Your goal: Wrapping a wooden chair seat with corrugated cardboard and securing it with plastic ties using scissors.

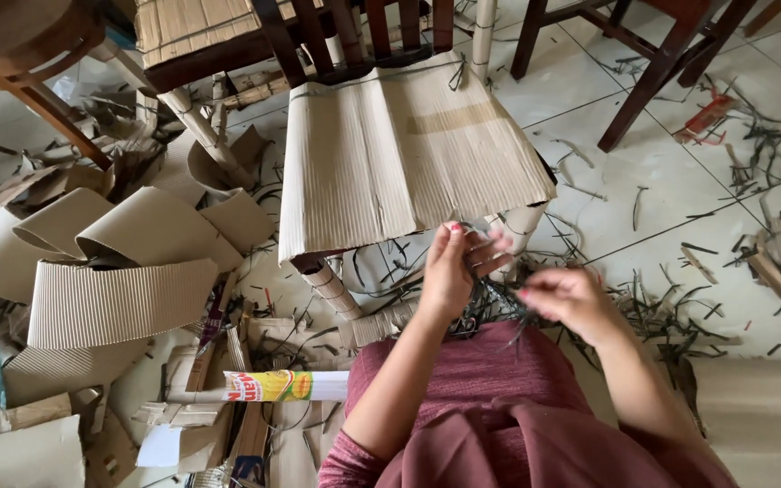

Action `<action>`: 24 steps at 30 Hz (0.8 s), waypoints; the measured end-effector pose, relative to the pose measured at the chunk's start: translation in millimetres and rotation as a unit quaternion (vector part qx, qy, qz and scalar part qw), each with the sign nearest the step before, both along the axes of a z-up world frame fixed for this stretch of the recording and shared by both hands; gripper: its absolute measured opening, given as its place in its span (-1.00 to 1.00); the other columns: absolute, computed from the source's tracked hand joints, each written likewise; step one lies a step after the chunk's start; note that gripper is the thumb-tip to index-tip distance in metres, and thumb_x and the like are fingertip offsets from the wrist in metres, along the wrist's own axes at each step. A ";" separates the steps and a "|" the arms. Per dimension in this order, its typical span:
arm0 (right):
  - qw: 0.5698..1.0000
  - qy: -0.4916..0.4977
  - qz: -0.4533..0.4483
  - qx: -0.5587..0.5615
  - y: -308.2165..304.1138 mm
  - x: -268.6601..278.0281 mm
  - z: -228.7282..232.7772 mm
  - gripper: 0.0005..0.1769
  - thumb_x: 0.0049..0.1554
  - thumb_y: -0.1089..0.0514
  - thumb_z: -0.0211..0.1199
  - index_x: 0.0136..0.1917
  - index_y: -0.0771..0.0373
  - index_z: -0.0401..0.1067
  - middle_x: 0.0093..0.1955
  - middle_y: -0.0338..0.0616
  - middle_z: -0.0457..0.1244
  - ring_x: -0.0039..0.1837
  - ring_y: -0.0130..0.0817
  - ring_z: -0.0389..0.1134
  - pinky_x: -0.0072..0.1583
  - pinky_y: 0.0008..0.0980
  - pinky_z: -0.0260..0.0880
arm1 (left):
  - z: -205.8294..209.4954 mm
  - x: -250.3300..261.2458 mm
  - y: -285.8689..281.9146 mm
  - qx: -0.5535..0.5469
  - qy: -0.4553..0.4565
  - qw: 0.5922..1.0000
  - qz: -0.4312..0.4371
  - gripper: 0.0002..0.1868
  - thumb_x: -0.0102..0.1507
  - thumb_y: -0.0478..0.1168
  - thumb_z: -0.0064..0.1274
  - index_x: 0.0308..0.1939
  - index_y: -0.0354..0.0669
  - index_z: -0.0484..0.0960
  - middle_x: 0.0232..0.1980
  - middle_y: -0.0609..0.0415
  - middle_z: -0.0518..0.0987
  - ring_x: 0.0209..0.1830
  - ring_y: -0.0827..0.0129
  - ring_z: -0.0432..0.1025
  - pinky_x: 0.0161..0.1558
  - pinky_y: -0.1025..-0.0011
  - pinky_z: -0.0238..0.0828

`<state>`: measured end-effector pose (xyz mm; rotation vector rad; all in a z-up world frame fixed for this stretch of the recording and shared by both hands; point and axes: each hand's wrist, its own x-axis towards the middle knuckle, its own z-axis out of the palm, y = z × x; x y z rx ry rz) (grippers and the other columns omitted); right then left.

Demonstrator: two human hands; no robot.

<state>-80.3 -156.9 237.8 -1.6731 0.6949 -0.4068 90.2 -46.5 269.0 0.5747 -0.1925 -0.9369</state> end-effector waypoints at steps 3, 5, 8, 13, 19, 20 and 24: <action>0.996 -0.039 0.075 -0.022 13.9 9.0 10.7 -0.82 -0.04 0.34 0.48 -0.12 0.42 0.61 -0.31 -0.14 0.32 -0.31 -0.49 0.34 -0.31 -0.40 0.49 | -7.7 -4.2 -7.7 0.110 -0.153 0.982 0.034 -0.81 0.55 -0.02 -0.42 -0.01 0.06 0.28 -0.42 0.02 0.49 -0.62 0.33 0.46 -0.62 0.42 0.52; 0.996 -0.054 0.058 -0.042 11.1 10.6 17.5 -0.71 -0.04 0.30 0.51 -0.04 0.42 0.58 -0.28 -0.09 0.34 -0.31 -0.46 0.35 -0.31 -0.39 0.48 | -12.6 -6.2 -11.2 0.101 -0.197 0.974 0.052 -0.82 0.55 -0.05 -0.41 0.00 0.03 0.26 -0.43 0.04 0.44 -0.67 0.41 0.35 -0.68 0.50 0.35; 0.988 -0.108 0.029 -0.103 6.7 19.8 34.0 -0.59 -0.01 0.25 0.53 0.10 0.39 0.54 -0.24 -0.06 0.34 -0.30 -0.45 0.35 -0.31 -0.42 0.43 | -20.9 -7.8 -14.2 0.092 -0.280 0.952 0.083 -0.85 0.55 -0.12 -0.39 0.01 -0.05 0.26 -0.51 0.06 0.38 -0.75 0.50 0.23 -0.74 0.59 0.17; 0.965 -0.205 0.019 -0.161 -0.3 45.2 70.5 -0.54 0.04 0.27 0.50 0.19 0.43 0.47 -0.21 -0.03 0.31 -0.29 -0.44 0.34 -0.31 -0.48 0.35 | -19.0 -12.7 -10.8 0.119 -0.363 0.917 0.114 -0.85 0.53 -0.19 -0.33 -0.01 -0.13 0.33 -0.57 0.08 0.42 -0.75 0.49 0.27 -0.72 0.56 0.21; 0.980 -0.194 -0.043 -0.026 -14.0 58.1 79.9 -0.66 0.20 0.23 0.36 0.19 0.42 0.42 -0.23 -0.10 0.28 -0.40 -0.59 0.24 -0.48 -0.64 0.19 | -15.7 -10.5 -1.0 0.144 -0.444 0.875 0.129 -0.87 0.51 -0.23 -0.27 -0.04 -0.17 0.38 -0.60 0.12 0.42 -0.68 0.43 0.30 -0.57 0.48 0.31; 0.983 -0.175 -0.033 -0.034 -13.7 57.5 77.8 -0.76 0.18 0.28 0.37 0.09 0.44 0.47 -0.28 -0.05 0.29 -0.40 -0.55 0.25 -0.47 -0.61 0.21 | -13.1 -10.1 0.3 0.149 -0.460 0.865 0.134 -0.87 0.51 -0.23 -0.26 -0.04 -0.16 0.39 -0.61 0.13 0.44 -0.66 0.39 0.31 -0.52 0.44 0.35; 0.984 -0.173 -0.014 -0.030 -3.1 60.6 91.0 -0.83 0.17 0.31 0.36 0.00 0.48 0.52 -0.34 -0.01 0.29 -0.40 -0.52 0.24 -0.45 -0.62 0.22 | -12.7 -6.3 0.7 0.141 -0.455 0.867 0.148 -0.78 0.53 -0.20 -0.33 -0.05 -0.13 0.44 -0.59 0.16 0.45 -0.59 0.40 0.33 -0.38 0.42 0.39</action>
